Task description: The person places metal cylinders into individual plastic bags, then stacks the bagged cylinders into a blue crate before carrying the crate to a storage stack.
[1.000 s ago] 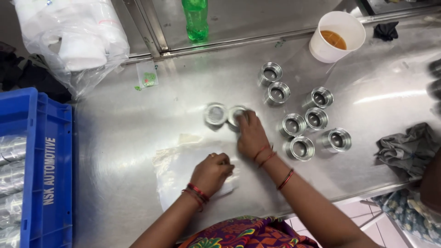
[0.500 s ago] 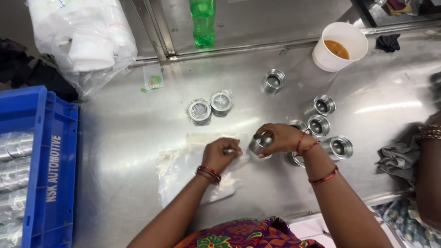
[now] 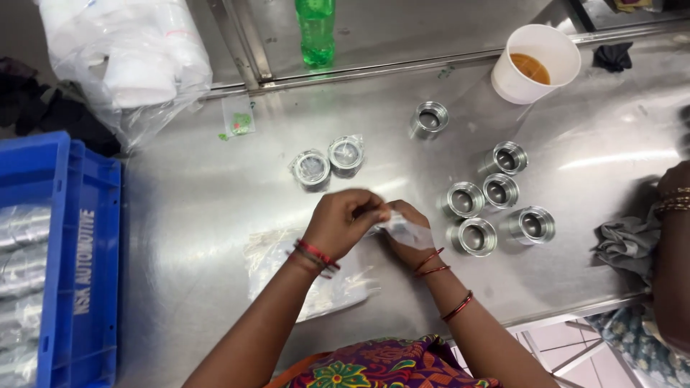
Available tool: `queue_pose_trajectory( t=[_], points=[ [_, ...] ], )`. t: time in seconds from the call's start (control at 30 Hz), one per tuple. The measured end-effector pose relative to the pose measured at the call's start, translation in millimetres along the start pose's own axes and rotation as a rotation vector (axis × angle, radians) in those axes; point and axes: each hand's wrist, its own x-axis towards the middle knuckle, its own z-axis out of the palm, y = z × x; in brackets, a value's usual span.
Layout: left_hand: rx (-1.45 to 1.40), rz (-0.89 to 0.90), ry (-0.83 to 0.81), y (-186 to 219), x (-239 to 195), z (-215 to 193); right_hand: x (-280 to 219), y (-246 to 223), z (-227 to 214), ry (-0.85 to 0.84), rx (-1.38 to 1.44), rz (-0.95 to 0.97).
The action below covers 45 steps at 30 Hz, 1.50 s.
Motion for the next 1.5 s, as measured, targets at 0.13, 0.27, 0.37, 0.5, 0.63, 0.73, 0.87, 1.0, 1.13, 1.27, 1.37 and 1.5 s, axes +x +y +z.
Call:
queue_pose_trajectory(
  t=[0.13,0.27,0.37,0.5,0.63,0.73,0.87,1.0,1.13,1.27,1.37,1.5],
  points=[
    [0.21,-0.183,-0.043,-47,4,16,2,4,-1,0.152,-0.114,-0.035],
    [0.448,-0.127,-0.031,-80,22,34,0,-16,-31,-0.018,0.064,-0.039],
    [0.534,-0.138,-0.055,-76,33,38,2,-39,-49,-0.251,0.372,0.187],
    [0.531,-0.134,-0.035,-48,20,37,0,-19,-22,-0.049,0.115,0.155],
    [0.302,0.023,0.17,-49,-24,28,3,-20,-24,0.198,-0.328,0.042],
    [0.403,-0.064,0.005,-48,-49,30,8,-5,-15,0.258,-0.578,0.038],
    [0.531,-0.092,-0.149,-57,-40,42,24,-26,-73,0.046,-0.866,0.029],
    [0.513,-0.04,0.034,-74,-24,51,22,-26,-127,-0.215,-0.943,0.501],
    [0.375,-0.094,-0.007,-80,-12,52,22,-44,-127,-0.236,-1.048,0.33],
    [-0.177,-0.215,-0.003,-102,-8,54,31,-49,-115,-0.658,-0.554,0.369],
    [-0.413,-0.146,-0.084,-87,-1,47,31,-25,-96,-0.662,-0.073,0.488],
    [0.001,0.458,-0.105,-14,5,16,10,4,-87,-0.625,0.394,0.35]
  ],
)
